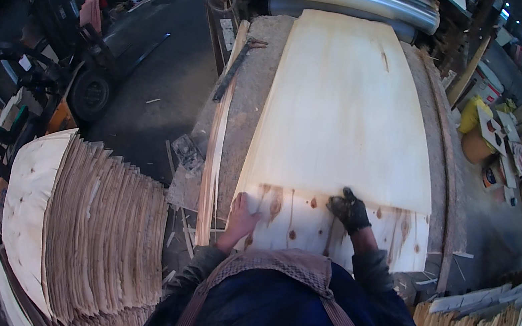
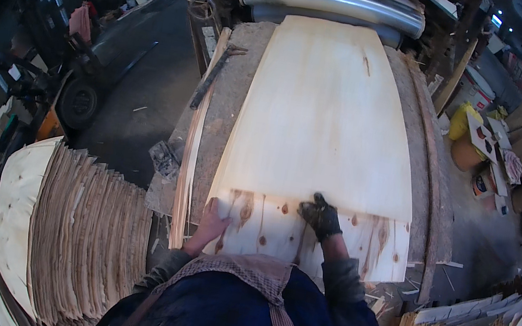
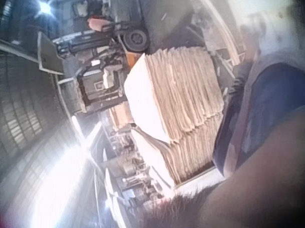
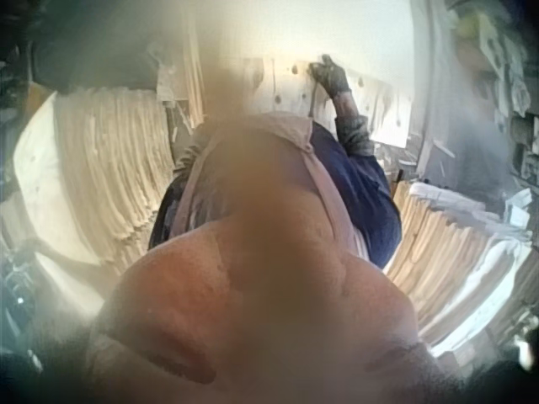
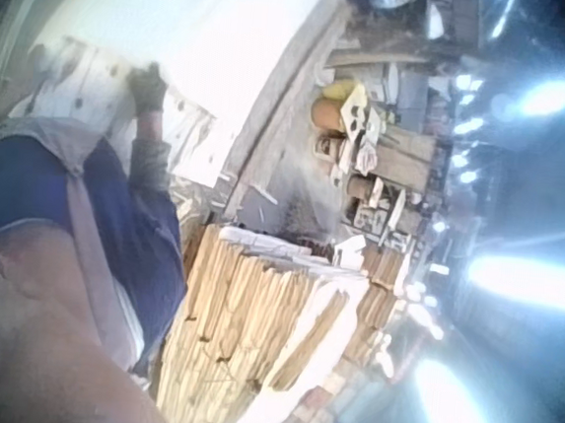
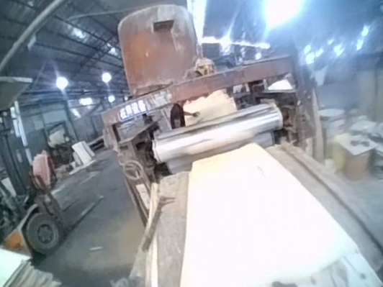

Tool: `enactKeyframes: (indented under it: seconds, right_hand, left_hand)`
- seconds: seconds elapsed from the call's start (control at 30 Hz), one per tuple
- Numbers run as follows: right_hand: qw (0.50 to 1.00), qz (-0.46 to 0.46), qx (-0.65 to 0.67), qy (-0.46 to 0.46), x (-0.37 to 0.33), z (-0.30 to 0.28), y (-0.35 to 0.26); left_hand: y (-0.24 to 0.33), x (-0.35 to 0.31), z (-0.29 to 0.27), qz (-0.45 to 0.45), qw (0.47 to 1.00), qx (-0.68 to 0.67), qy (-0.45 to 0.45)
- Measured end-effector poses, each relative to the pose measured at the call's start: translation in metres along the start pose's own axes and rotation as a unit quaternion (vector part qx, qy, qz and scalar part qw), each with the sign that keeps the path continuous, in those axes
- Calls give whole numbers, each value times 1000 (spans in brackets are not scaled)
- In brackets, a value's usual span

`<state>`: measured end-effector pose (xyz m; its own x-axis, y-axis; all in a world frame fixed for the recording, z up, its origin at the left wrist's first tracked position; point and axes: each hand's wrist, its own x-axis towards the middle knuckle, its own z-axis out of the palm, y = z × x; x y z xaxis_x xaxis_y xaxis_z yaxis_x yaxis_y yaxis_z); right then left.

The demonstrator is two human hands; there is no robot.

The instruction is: The person takes large thin sheets of wood from a stack and feeds them one by one into a heavy-duty industrial roller machine, using a wooden pole to press down and guide the sheets as they enter the machine.

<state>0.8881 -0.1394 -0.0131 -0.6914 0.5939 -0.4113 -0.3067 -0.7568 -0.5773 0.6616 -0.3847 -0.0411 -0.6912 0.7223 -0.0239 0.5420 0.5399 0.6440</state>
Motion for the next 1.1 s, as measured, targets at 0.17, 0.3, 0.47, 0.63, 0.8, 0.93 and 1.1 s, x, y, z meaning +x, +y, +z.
enactKeyframes:
  seconds: [0.17,0.3,0.47,0.63,0.8,0.93,1.1]
  right_hand:
    - [998,-29,57,14,77,31,-45]
    - [985,-95,76,-118,100,39,-50]
    - [983,26,1,-181,54,4,-4]
    - [977,133,-28,-162,-75,17,42]
    - [984,159,3,-84,-135,-23,84]
    - [990,135,4,-31,-163,-47,93]
    - [993,116,22,-18,-182,-35,83]
  left_hand:
    - [1,-6,2,5,999,-8,39]
    - [-14,-2,10,-12,994,-94,58]
    - [27,-11,-33,-165,902,-398,-34]
    - [20,-6,-48,-52,884,-461,-58]
    - [79,-16,-87,12,852,-519,-73]
    - [109,-18,-109,44,831,-550,-77]
    - [120,-17,-129,54,799,-590,-102]
